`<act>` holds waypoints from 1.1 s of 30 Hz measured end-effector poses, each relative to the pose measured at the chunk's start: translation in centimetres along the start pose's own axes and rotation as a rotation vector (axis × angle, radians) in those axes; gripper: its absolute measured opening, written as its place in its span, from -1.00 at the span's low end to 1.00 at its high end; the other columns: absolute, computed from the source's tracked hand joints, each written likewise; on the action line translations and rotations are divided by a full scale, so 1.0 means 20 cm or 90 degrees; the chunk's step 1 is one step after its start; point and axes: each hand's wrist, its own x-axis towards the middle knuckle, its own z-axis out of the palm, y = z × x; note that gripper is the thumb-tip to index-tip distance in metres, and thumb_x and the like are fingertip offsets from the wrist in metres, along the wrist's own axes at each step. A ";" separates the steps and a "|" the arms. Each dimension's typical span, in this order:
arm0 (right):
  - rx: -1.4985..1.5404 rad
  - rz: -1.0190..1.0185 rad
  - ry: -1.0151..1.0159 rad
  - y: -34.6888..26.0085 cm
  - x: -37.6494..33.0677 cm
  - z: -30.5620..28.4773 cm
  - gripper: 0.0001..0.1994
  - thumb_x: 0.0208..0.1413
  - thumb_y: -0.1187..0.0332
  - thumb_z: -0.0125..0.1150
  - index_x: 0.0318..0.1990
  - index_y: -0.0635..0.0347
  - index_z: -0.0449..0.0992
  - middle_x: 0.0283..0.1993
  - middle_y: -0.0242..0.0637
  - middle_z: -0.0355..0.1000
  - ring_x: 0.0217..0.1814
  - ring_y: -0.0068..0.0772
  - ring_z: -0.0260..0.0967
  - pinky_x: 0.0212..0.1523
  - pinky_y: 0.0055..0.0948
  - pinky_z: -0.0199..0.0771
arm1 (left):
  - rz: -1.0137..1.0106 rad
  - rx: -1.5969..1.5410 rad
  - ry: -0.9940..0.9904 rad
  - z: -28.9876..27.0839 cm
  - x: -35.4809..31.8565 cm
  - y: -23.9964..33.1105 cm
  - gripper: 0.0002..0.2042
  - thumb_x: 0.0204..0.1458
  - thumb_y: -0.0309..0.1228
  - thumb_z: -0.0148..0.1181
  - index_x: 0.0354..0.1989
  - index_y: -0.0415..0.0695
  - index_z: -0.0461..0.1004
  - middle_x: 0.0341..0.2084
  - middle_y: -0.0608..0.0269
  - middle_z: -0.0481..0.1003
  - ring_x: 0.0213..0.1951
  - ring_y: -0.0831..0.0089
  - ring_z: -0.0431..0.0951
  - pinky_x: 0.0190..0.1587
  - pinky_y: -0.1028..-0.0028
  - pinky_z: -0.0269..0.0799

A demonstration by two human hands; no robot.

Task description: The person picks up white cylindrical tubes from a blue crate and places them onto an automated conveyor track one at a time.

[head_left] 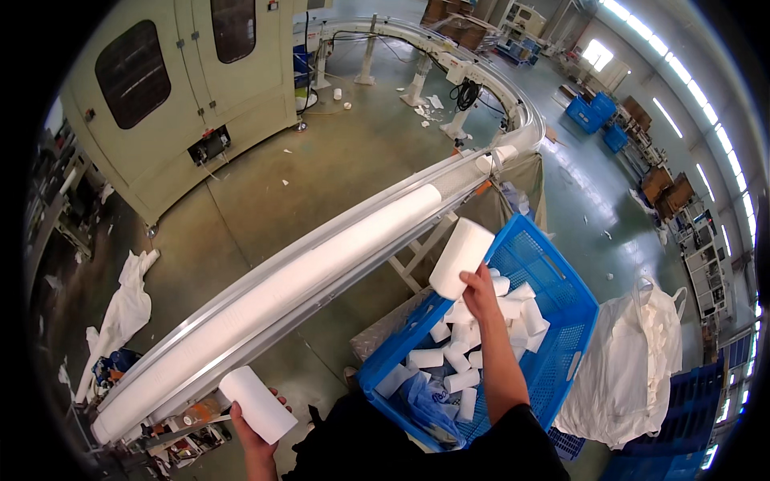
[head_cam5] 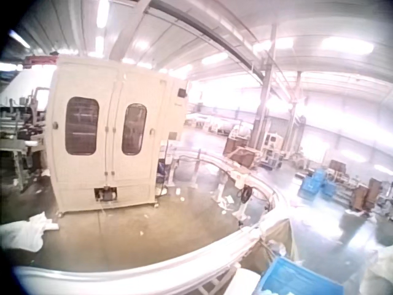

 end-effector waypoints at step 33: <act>-0.286 0.312 -0.422 -0.09 0.21 0.48 -0.10 -0.19 0.39 0.37 0.33 0.26 -0.03 0.20 -0.02 0.21 0.27 -0.18 0.18 0.25 -0.28 0.19 | -0.062 0.410 -0.370 1.14 0.82 -0.43 -0.13 0.01 -0.34 0.23 0.39 -0.08 -0.28 0.27 0.07 0.08 0.28 0.25 0.12 0.27 0.24 0.10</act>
